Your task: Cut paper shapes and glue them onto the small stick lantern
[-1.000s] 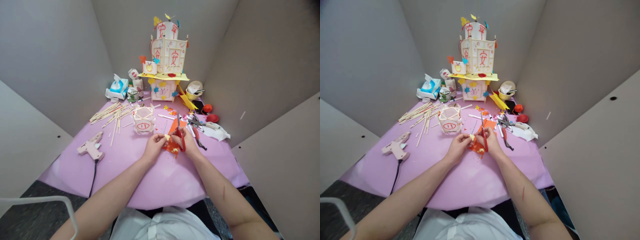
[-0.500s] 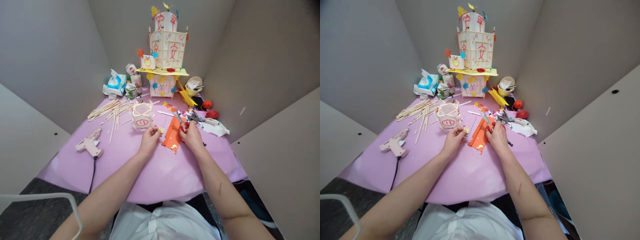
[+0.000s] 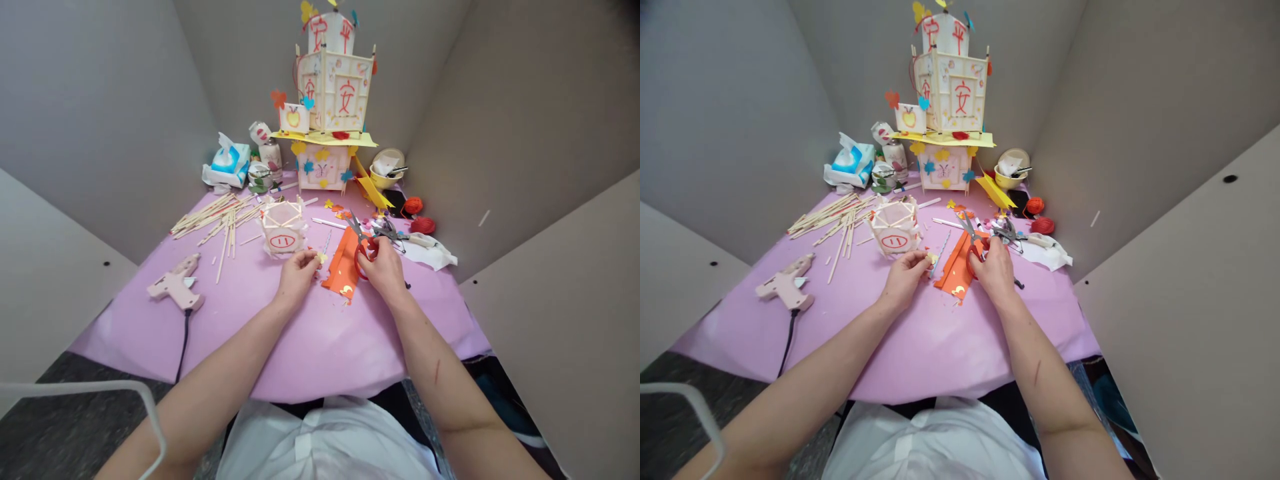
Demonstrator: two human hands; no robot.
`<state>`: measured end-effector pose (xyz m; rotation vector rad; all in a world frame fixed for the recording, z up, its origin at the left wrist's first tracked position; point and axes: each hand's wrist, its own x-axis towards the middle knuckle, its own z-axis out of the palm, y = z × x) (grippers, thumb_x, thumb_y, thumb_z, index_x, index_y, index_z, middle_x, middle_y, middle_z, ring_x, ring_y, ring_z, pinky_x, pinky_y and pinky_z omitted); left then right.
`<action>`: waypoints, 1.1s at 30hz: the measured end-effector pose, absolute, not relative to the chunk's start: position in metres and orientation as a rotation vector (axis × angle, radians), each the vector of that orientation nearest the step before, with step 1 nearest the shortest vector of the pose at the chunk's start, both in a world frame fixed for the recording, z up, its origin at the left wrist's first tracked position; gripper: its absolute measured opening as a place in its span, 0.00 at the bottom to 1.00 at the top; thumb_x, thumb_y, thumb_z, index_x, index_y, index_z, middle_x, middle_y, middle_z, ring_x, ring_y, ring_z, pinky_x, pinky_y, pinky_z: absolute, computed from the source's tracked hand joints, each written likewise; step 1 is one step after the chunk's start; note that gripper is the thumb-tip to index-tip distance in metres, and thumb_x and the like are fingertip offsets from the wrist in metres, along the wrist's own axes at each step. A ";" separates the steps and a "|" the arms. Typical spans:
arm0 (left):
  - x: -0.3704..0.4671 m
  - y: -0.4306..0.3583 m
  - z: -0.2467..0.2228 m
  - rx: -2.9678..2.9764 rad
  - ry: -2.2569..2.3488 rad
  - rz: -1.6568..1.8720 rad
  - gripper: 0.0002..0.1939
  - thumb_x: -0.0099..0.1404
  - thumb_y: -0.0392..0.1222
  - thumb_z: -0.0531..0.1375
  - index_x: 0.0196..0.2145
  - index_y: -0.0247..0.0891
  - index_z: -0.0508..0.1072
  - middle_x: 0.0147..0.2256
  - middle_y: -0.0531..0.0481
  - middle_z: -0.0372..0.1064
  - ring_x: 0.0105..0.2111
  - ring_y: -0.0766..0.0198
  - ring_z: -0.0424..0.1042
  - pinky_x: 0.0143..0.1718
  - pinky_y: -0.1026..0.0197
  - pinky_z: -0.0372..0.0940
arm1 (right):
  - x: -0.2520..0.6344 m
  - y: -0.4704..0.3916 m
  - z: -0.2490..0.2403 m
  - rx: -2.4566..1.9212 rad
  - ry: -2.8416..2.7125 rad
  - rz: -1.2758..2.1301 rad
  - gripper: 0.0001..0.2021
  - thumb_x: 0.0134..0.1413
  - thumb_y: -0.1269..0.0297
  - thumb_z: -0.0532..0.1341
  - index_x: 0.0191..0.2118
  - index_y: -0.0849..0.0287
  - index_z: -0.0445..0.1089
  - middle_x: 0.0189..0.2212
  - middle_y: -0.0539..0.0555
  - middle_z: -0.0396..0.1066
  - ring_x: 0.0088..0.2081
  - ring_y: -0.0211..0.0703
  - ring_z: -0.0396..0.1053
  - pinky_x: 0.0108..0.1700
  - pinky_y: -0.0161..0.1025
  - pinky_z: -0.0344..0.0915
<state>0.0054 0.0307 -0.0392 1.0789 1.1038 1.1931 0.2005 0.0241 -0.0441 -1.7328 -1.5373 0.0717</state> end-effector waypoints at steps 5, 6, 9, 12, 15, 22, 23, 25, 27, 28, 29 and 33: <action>0.003 0.033 -0.041 1.229 1.145 1.170 0.08 0.52 0.41 0.59 0.31 0.35 0.70 0.25 0.54 0.67 0.22 0.71 0.63 0.24 0.67 0.58 | 0.200 0.024 -0.044 -1.727 -1.563 0.107 0.15 0.48 0.55 0.59 0.39 0.58 0.61 0.35 0.55 0.70 0.32 0.45 0.66 0.35 0.41 0.61; 0.001 0.033 -0.041 1.325 1.158 1.136 0.08 0.52 0.40 0.59 0.31 0.35 0.70 0.25 0.54 0.67 0.22 0.70 0.63 0.25 0.67 0.58 | 0.200 0.024 -0.044 -1.730 -1.561 0.118 0.15 0.48 0.55 0.59 0.39 0.58 0.61 0.34 0.55 0.70 0.31 0.45 0.67 0.35 0.40 0.61; -0.007 0.033 -0.037 1.697 1.222 0.956 0.09 0.54 0.39 0.57 0.33 0.36 0.72 0.25 0.53 0.69 0.24 0.68 0.65 0.27 0.65 0.58 | 0.198 0.024 -0.044 -1.742 -1.558 0.133 0.14 0.47 0.55 0.59 0.38 0.57 0.60 0.30 0.52 0.69 0.30 0.44 0.67 0.36 0.41 0.61; -0.016 0.032 -0.030 1.998 1.324 0.771 0.08 0.55 0.39 0.56 0.32 0.37 0.73 0.26 0.51 0.71 0.25 0.65 0.66 0.27 0.63 0.57 | 0.197 0.025 -0.044 -1.750 -1.564 0.140 0.13 0.47 0.55 0.59 0.36 0.55 0.59 0.26 0.49 0.68 0.29 0.43 0.67 0.40 0.43 0.61; -0.022 0.032 -0.024 2.160 1.400 0.654 0.08 0.56 0.38 0.54 0.28 0.37 0.74 0.28 0.49 0.72 0.26 0.63 0.67 0.28 0.62 0.57 | 0.195 0.025 -0.044 -1.761 -1.558 0.165 0.12 0.48 0.55 0.59 0.35 0.55 0.59 0.26 0.48 0.68 0.29 0.43 0.68 0.42 0.44 0.61; -0.019 0.031 -0.024 2.264 1.378 0.675 0.09 0.57 0.37 0.53 0.29 0.37 0.73 0.30 0.47 0.72 0.31 0.61 0.69 0.33 0.60 0.61 | 0.195 0.024 -0.044 -1.755 -1.566 0.184 0.12 0.48 0.55 0.58 0.35 0.54 0.58 0.27 0.48 0.69 0.29 0.43 0.68 0.42 0.44 0.61; -0.017 0.030 -0.025 2.276 1.340 0.698 0.08 0.57 0.37 0.53 0.30 0.37 0.73 0.32 0.46 0.72 0.33 0.60 0.69 0.35 0.60 0.62 | 0.195 0.024 -0.044 -1.756 -1.574 0.181 0.12 0.48 0.55 0.58 0.35 0.54 0.58 0.26 0.48 0.69 0.29 0.43 0.68 0.41 0.43 0.61; -0.013 0.026 -0.026 2.295 1.234 0.722 0.07 0.58 0.36 0.53 0.30 0.37 0.72 0.36 0.46 0.72 0.37 0.60 0.69 0.40 0.59 0.63 | 0.195 0.024 -0.044 -1.765 -1.584 0.173 0.12 0.47 0.55 0.59 0.34 0.54 0.58 0.25 0.47 0.68 0.29 0.43 0.68 0.41 0.43 0.61; -0.008 0.020 -0.027 2.321 1.143 0.693 0.07 0.58 0.35 0.53 0.30 0.38 0.71 0.40 0.46 0.72 0.40 0.60 0.69 0.44 0.58 0.62 | 0.195 0.024 -0.045 -1.777 -1.583 0.173 0.12 0.47 0.55 0.59 0.34 0.54 0.58 0.25 0.47 0.68 0.29 0.43 0.68 0.41 0.43 0.61; -0.005 0.017 -0.027 2.339 1.130 0.671 0.07 0.58 0.35 0.53 0.30 0.38 0.71 0.41 0.46 0.71 0.43 0.60 0.69 0.46 0.57 0.61 | 0.195 0.024 -0.046 -1.780 -1.581 0.180 0.12 0.47 0.54 0.59 0.35 0.54 0.58 0.25 0.47 0.68 0.29 0.43 0.68 0.41 0.43 0.61; -0.003 0.013 -0.028 2.360 1.138 0.650 0.07 0.59 0.35 0.53 0.30 0.39 0.71 0.43 0.46 0.71 0.45 0.59 0.68 0.48 0.55 0.60 | 0.195 0.024 -0.046 -1.780 -1.582 0.188 0.13 0.47 0.54 0.59 0.35 0.54 0.58 0.25 0.47 0.69 0.29 0.43 0.68 0.42 0.43 0.61; 0.007 -0.004 -0.032 2.452 1.217 0.577 0.07 0.62 0.37 0.53 0.33 0.40 0.71 0.48 0.45 0.68 0.53 0.54 0.62 0.52 0.47 0.55 | 0.194 0.025 -0.050 -1.781 -1.615 0.193 0.13 0.47 0.53 0.59 0.35 0.55 0.59 0.28 0.50 0.71 0.30 0.44 0.69 0.46 0.45 0.60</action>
